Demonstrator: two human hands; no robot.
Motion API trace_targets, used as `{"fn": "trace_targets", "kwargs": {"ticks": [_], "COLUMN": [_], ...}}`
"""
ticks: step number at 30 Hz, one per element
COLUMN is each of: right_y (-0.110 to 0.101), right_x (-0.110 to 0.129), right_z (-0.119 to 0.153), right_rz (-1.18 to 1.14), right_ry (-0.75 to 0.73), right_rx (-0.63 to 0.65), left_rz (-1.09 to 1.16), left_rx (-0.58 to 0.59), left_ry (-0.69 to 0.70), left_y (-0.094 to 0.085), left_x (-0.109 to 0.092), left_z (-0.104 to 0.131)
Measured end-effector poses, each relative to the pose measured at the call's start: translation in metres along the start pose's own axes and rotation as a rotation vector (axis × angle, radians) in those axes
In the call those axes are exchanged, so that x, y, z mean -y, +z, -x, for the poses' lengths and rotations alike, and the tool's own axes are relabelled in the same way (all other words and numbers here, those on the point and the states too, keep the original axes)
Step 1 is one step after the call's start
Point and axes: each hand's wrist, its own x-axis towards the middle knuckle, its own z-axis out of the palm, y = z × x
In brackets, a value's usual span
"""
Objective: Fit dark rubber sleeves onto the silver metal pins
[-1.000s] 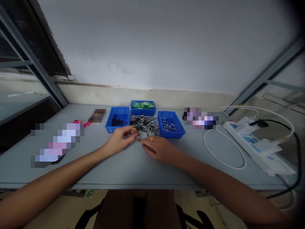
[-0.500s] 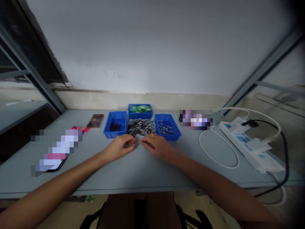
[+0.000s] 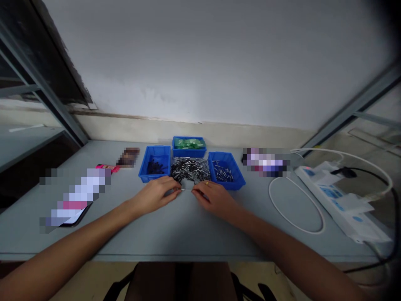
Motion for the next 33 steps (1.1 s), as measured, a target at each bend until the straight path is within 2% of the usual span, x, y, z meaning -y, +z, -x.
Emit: {"fn": "trace_targets", "kwargs": {"ticks": [10, 15, 18, 21, 26, 33], "right_y": [0.0025, 0.0056, 0.0048, 0.0039, 0.0026, 0.0015], "right_x": [-0.0015, -0.0004, 0.0009, 0.0001, -0.0009, 0.0049], "right_z": [-0.0001, 0.0007, 0.001, 0.0013, 0.0023, 0.0039], "right_rz": [0.091, 0.08, 0.09, 0.065, 0.012, 0.018], "right_ry": [-0.056, -0.089, -0.063, -0.035, -0.025, -0.118], "right_rx": [0.054, 0.121, 0.112, 0.025, -0.108, -0.109], "left_rz": [0.092, 0.138, 0.113, 0.068, 0.038, 0.043], "left_rx": [-0.087, -0.073, -0.103, -0.124, -0.044, 0.113], "left_ry": [0.081, 0.157, 0.113, 0.032, 0.022, 0.129], "left_y": [-0.0011, -0.0015, -0.0017, -0.0026, -0.0031, 0.0032], "left_x": [-0.0014, -0.007, -0.0062, -0.003, -0.0008, -0.0061], "left_z": [0.0014, 0.0028, 0.002, 0.0002, -0.0013, -0.0008]}}
